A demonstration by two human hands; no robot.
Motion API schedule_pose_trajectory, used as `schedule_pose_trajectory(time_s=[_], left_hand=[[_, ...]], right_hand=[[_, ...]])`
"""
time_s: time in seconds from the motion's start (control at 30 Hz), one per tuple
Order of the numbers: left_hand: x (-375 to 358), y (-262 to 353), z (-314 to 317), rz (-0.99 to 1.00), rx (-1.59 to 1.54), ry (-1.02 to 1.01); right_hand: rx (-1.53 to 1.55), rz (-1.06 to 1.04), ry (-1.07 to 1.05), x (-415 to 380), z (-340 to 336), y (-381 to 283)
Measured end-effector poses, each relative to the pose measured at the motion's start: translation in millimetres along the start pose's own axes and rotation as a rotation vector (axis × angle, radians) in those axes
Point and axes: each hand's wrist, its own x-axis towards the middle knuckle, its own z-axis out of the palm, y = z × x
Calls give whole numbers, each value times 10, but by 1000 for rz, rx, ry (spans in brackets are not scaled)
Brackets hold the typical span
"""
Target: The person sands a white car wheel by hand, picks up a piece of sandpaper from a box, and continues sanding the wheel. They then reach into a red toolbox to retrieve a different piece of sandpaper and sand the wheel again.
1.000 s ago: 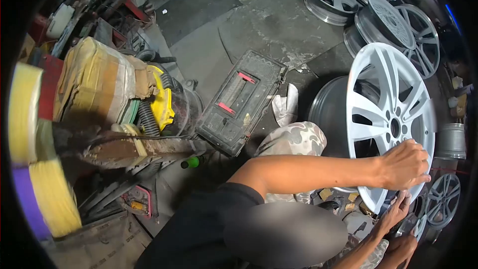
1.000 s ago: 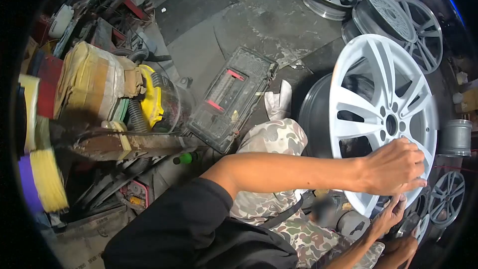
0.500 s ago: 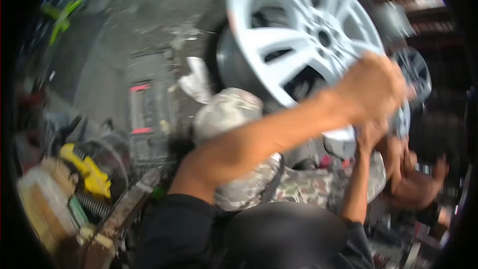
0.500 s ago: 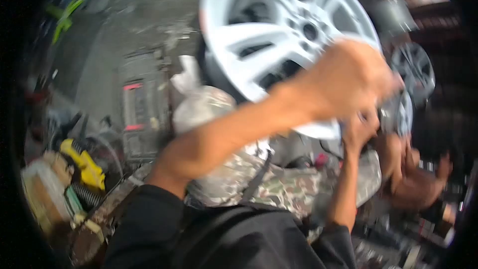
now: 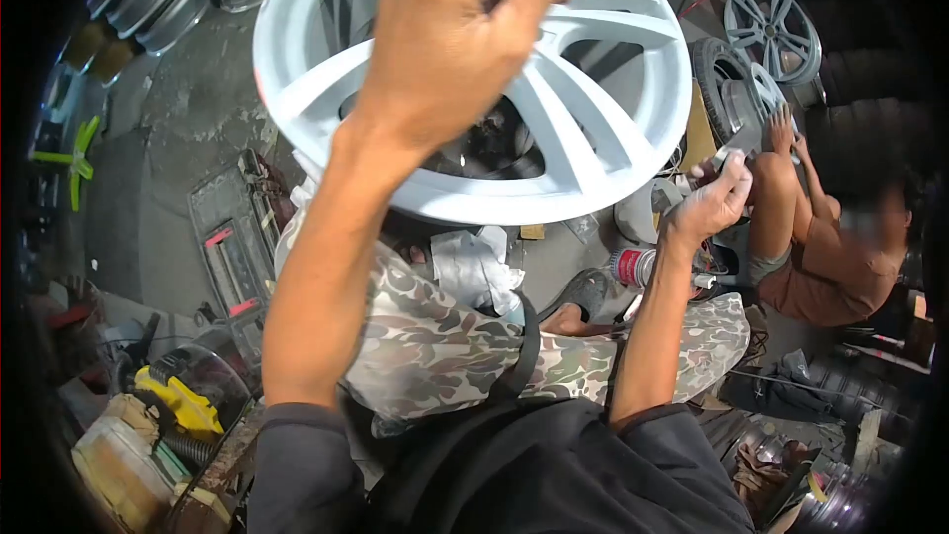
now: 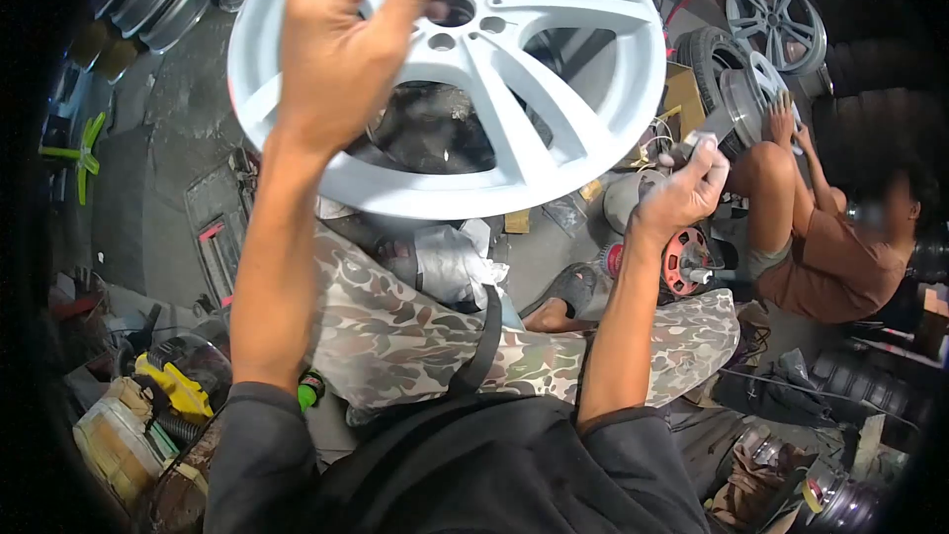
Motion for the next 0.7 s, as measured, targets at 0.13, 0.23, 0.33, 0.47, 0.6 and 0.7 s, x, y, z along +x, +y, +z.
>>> schedule_pose_trajectory(time_s=[0.13,0.23,0.33,0.47,0.6,0.7], left_hand=[[-18,-37,-76,-120,-23,-5],[-27,207,-99,-29,235,-16],[-29,339,-78,7,382,-98],[-12,532,36,-17,459,-89],[-20,550,37,-137,549,-121],[-37,451,40,-165,621,-114]], right_hand=[[-229,482,-149,44,-967,1405],[-1041,492,-885,-571,-1541,2580],[-1094,957,-1441,-1182,-1383,2497],[-1179,390,-1071,-1570,-1107,2870],[-1177,563,-883,-1373,-680,2870],[-1250,685,-838,-1314,-586,3087]])
